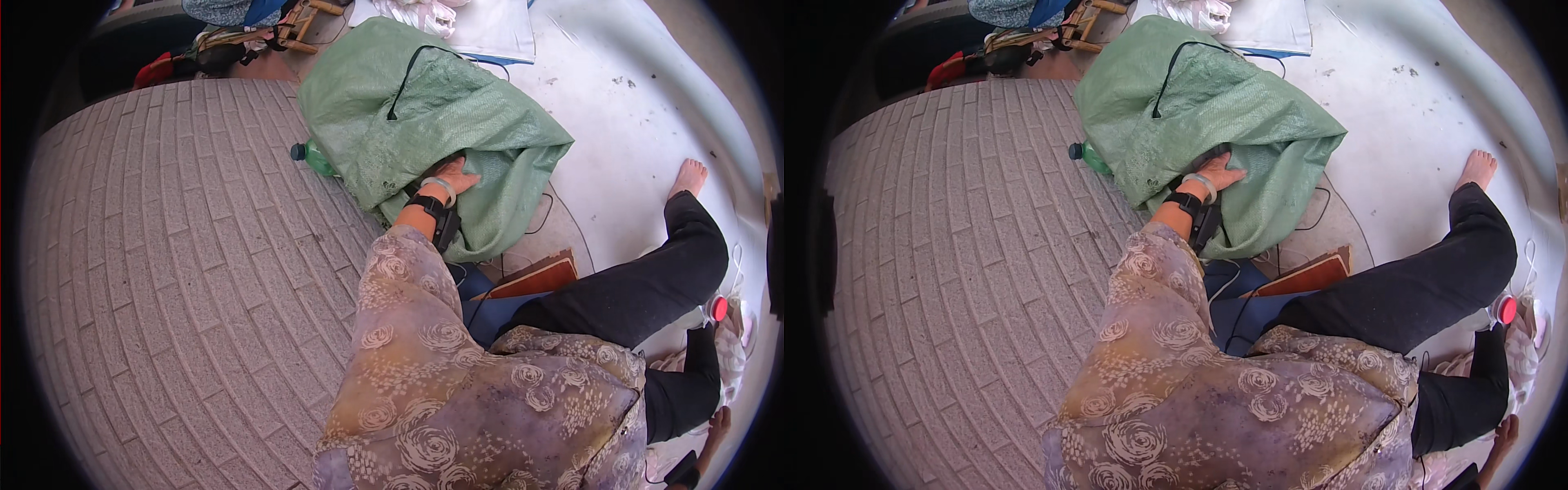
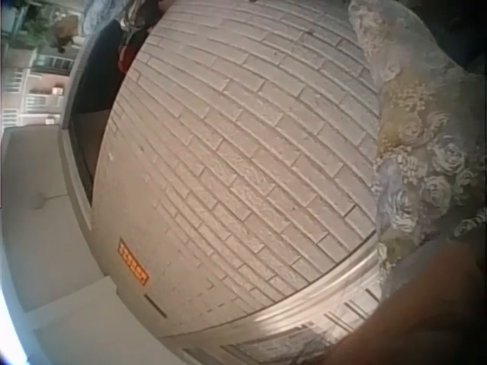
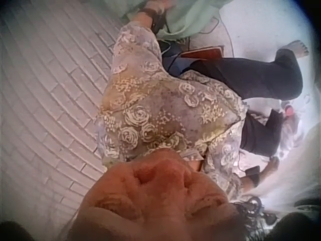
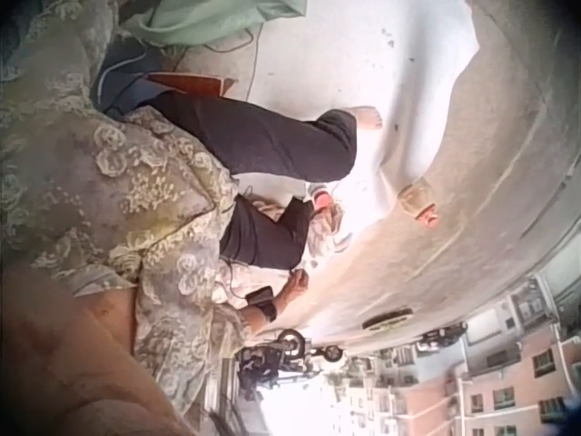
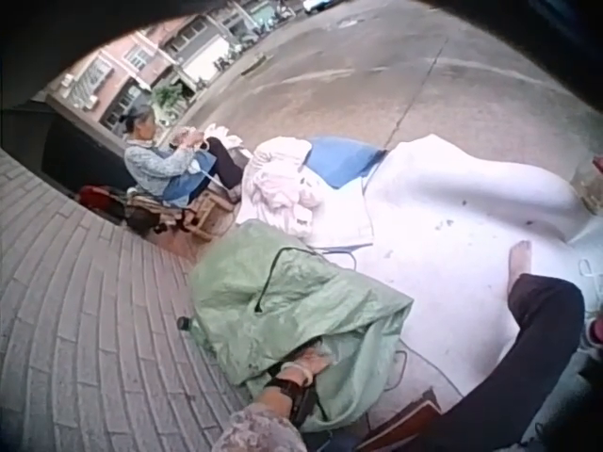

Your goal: The recorder is lacing and organizing a batch of pink and white sneakers.

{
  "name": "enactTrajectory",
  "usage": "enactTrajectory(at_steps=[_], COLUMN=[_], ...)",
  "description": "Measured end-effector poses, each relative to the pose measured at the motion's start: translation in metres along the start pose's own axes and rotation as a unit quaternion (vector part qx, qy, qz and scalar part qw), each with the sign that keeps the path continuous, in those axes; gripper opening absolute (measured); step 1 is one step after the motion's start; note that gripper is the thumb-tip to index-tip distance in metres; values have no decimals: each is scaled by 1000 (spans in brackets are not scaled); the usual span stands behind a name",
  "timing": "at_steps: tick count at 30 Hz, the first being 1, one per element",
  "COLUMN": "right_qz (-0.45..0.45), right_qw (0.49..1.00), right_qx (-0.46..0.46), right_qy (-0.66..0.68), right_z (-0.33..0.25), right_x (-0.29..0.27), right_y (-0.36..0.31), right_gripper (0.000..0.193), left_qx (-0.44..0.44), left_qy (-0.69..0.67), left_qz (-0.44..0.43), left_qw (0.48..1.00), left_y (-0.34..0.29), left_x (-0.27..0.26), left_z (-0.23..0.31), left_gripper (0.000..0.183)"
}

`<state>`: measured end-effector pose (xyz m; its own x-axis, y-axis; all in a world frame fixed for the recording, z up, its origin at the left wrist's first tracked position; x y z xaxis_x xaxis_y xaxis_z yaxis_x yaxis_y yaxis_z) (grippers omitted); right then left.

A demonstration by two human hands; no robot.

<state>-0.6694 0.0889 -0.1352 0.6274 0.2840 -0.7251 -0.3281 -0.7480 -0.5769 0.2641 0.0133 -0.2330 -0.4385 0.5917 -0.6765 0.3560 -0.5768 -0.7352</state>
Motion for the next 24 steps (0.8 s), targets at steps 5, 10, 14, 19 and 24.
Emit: enactTrajectory(at_steps=[5, 10, 14, 19, 24], right_qz=[-21, -28, -58, -54, -49], right_qw=[999, 998, 998, 998, 998], right_qx=[-43, -49, -24, -34, -39], right_qy=[-17, 7, 4, 6, -16], right_z=[1, 17, -1, 10, 15], right_x=[6, -1, 1, 9, 13], right_y=[9, 8, 6, 0, 1], right_gripper=[19, 16, 17, 19, 20], left_qx=[99, 131, 156, 139, 129], left_qy=[-166, -203, -199, -128, -2], left_qz=[-13, -60, -54, -13, -134], left_qw=[981, 969, 966, 982, 982], left_y=[-5, -16, -27, -26, -51], left_x=[5, 45, 35, 38, 75], left_z=[53, 142, 131, 102, 74], left_gripper=[72, 70, 65, 61, 76])
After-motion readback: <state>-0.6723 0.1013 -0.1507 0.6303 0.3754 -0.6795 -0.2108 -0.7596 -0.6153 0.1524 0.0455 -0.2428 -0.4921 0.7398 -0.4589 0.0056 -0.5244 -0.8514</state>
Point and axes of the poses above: each hand's wrist, its own y-axis towards the middle knuckle, its own x-axis out of the palm, z = x × y, the point moved 6 cm from there along y, towards the middle knuckle, and after that the axes turned 1 degree about y, right-handed, at the moved point
